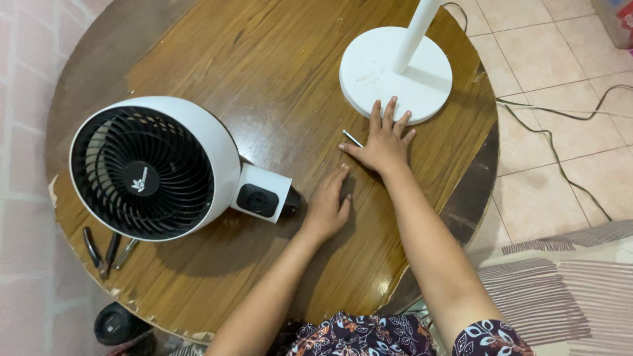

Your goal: The person disassembles a white pedestal fan on a wooden table. They use a screwdriver to remove screws from the neck and fan head, detach the stand, remove the front grille, and begin opening the motor housing.

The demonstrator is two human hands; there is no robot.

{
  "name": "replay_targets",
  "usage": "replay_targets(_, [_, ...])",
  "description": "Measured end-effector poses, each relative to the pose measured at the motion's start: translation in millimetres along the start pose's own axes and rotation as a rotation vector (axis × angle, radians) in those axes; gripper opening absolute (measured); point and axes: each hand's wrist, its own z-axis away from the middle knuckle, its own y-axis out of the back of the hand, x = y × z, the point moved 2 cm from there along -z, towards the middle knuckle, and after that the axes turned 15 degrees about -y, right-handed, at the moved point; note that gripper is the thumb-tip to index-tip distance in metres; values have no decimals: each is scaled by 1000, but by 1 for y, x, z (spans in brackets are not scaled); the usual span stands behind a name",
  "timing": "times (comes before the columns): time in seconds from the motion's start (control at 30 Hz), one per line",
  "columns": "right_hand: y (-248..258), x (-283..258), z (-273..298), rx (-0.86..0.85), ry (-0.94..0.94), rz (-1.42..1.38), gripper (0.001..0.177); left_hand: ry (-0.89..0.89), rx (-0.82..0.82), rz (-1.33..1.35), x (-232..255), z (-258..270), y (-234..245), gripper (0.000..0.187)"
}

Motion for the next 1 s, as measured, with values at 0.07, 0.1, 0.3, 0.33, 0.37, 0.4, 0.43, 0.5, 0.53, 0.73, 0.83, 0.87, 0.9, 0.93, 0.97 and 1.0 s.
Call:
replay_targets(0.07, [-2, -1, 4, 53, 47, 18, 131, 2, 20, 18, 5, 11, 5, 61])
replay_targets(0.1, [-4, -1, 8, 78, 70, 27, 128, 4, 30, 28, 8, 17, 7, 60])
replay_targets(0.3, [-17, -6, 32, 152, 126, 38, 115, 51, 33, 55, 31, 56, 28, 54])
replay_targets(0.33, [-20, -6, 35, 150, 124, 39, 109, 61, 37, 57, 34, 62, 32, 53])
replay_targets(0.37, [-23, -6, 39, 148, 122, 41, 104, 72, 41, 60, 37, 67, 37, 52])
replay_targets(0.4, [-28, -6, 44, 143, 120, 43, 98, 84, 44, 62, 41, 73, 42, 52])
replay_targets(0.43, [-33, -7, 49, 136, 113, 61, 90, 89, 51, 66, 46, 79, 47, 51])
replay_targets(0.5, [-42, -9, 62, 124, 95, 95, 75, 97, 61, 75, 55, 89, 59, 49])
replay_targets(0.53, [-46, -10, 69, 150, 107, 97, 72, 80, 89, 41, 61, 91, 66, 47])
replay_targets(0.73, [-74, -9, 120, 315, 200, 82, 63, 6, 167, -282, 92, 96, 117, 41])
replay_targets(0.83, [-79, -5, 132, 380, 275, 63, 61, -96, 243, -486, 101, 91, 146, 36])
replay_targets(0.87, [-81, -3, 134, 377, 286, 48, 62, -134, 286, -565, 101, 89, 155, 35])
replay_targets(0.9, [-82, -2, 135, 375, 297, 34, 62, -172, 328, -643, 100, 87, 164, 33])
replay_targets(0.93, [-83, -1, 136, 382, 304, 40, 62, -160, 342, -717, 97, 83, 171, 33])
replay_targets(0.97, [-83, 0, 136, 389, 310, 46, 62, -147, 355, -791, 93, 80, 177, 33])
replay_targets(1.0, [-82, 0, 135, 399, 316, 51, 61, -138, 371, -865, 89, 75, 182, 33])
